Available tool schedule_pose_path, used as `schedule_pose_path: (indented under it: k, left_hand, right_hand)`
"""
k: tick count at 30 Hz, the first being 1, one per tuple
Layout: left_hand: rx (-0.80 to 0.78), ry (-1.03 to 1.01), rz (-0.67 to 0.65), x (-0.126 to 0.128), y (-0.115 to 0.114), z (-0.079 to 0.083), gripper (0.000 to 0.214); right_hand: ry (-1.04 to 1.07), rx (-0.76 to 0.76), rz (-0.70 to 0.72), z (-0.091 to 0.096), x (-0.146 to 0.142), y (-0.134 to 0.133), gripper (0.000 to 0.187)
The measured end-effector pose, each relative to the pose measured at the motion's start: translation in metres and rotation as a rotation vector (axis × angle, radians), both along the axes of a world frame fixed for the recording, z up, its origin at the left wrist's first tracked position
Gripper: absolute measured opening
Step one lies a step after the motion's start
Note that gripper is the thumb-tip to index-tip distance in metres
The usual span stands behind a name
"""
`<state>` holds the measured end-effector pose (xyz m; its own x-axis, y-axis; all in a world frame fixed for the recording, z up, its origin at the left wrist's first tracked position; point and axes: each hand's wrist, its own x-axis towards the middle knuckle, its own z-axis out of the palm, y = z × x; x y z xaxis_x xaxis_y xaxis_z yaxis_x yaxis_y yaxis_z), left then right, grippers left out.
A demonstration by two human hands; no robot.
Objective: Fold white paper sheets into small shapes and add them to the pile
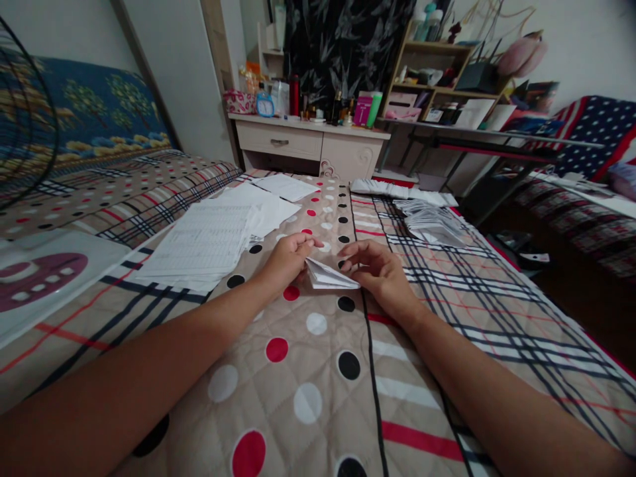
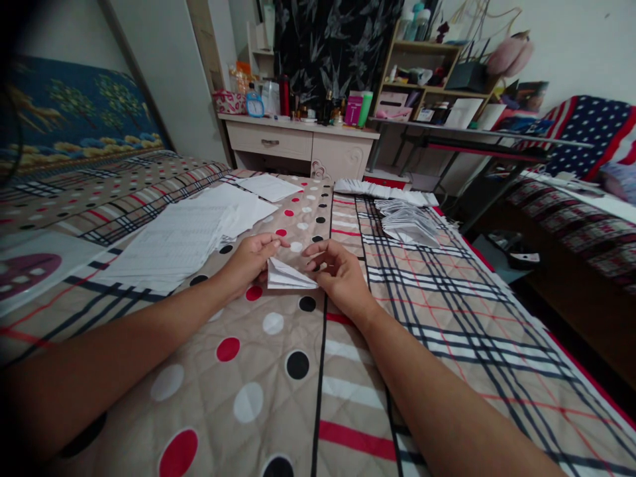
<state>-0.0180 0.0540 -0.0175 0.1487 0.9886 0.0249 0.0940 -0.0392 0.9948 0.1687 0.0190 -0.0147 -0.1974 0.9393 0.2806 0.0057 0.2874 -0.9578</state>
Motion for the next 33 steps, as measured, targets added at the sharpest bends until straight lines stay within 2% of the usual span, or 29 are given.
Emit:
schedule_pose_path:
  k: [2,4,6,8,10,13,17,20,22,28,33]
  left_hand:
    - [-0.02,-0.04,-0.003,0.0,0.001,0.001,0.021]
    - [-0.031,-0.054,-0.013,0.0,0.001,0.001,0.022]
    - [-0.012,-0.011,-0.015,0.001,0.001,0.001,0.022]
    - [0.029,0.073,-0.046,0.001,-0.001,-0.001,0.022]
    - [0.071,0.128,-0.096,0.002,-0.003,-0.002,0.027]
    - [0.145,0.128,-0.118,0.001,-0.006,-0.003,0.046]
    - [0.263,0.149,-0.142,0.001,-0.011,0.0,0.066]
    - [0.283,0.151,-0.239,0.004,-0.013,0.001,0.054]
    - [0.215,0.16,-0.32,0.007,-0.014,0.0,0.045]
    - [0.051,0.041,-0.46,0.008,-0.012,0.0,0.032]
    - [-0.022,-0.02,-0.477,0.008,-0.013,0.004,0.026]
  right_hand:
    - [-0.046,0.027,0.042,-0.001,0.0,0.001,0.04]
    - [-0.083,0.067,0.087,0.0,-0.001,0.002,0.045]
    - [-0.111,0.141,0.113,0.001,-0.002,0.003,0.036]
    - [-0.122,0.183,0.101,0.003,-0.003,0.002,0.019]
    - [-0.102,0.125,0.054,0.004,-0.003,0.001,0.013]
    - [-0.009,-0.042,-0.009,0.003,-0.003,-0.001,0.023]
    - [0.041,-0.188,-0.001,0.002,-0.003,-0.003,0.03]
    - [-0.04,-0.242,0.067,0.001,-0.003,-0.003,0.025]
    - [-0.089,-0.244,0.102,0.0,-0.004,-0.004,0.026]
    - [-0.049,-0.252,0.037,0.001,-0.003,-0.005,0.026]
    - [-0.039,-0.186,-0.039,0.003,-0.003,-0.004,0.026]
